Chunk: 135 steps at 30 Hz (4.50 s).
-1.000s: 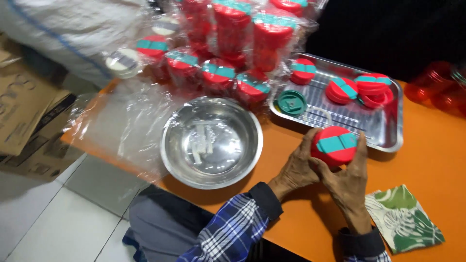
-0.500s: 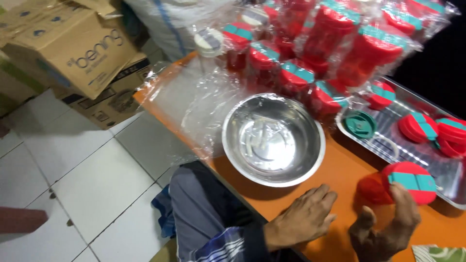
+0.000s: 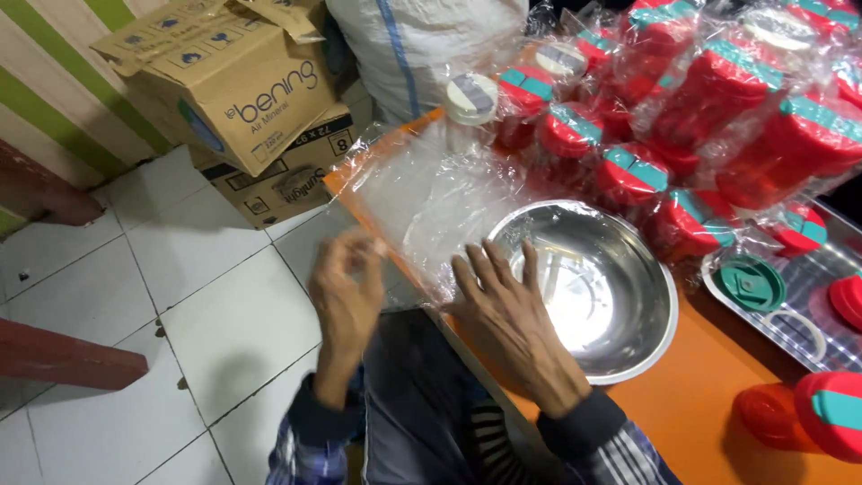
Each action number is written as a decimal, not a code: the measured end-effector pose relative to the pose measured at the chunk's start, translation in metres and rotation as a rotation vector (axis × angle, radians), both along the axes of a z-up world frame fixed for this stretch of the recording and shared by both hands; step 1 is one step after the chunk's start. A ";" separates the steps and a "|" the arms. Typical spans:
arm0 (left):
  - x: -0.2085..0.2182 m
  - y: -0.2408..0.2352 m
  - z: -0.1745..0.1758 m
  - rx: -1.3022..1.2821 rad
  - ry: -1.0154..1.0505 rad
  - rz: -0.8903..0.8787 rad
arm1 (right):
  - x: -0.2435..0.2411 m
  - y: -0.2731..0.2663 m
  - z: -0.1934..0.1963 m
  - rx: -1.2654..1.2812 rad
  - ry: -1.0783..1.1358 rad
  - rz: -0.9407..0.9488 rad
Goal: Wrapping small plastic containers and lids in plastic film and organizing them on a metal tray.
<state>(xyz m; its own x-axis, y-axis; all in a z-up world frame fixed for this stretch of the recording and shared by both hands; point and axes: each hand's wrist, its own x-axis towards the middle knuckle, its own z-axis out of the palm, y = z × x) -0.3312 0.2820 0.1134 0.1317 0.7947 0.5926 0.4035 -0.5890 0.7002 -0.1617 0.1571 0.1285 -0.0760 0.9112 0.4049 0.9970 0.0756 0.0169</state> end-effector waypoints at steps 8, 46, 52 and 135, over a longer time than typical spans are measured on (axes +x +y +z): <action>-0.003 0.156 -0.116 -0.303 -0.007 0.277 | -0.020 0.077 -0.034 -0.193 -0.190 -0.068; 0.040 0.172 -0.001 -0.082 -0.571 -0.165 | -0.012 0.102 -0.078 -0.655 -0.017 -0.337; 0.050 0.179 -0.044 -0.536 -0.770 -0.079 | -0.023 0.095 -0.044 -0.661 0.036 -0.330; 0.191 -0.026 0.141 -0.528 -0.443 -1.182 | 0.152 -0.100 0.103 0.899 1.534 -0.158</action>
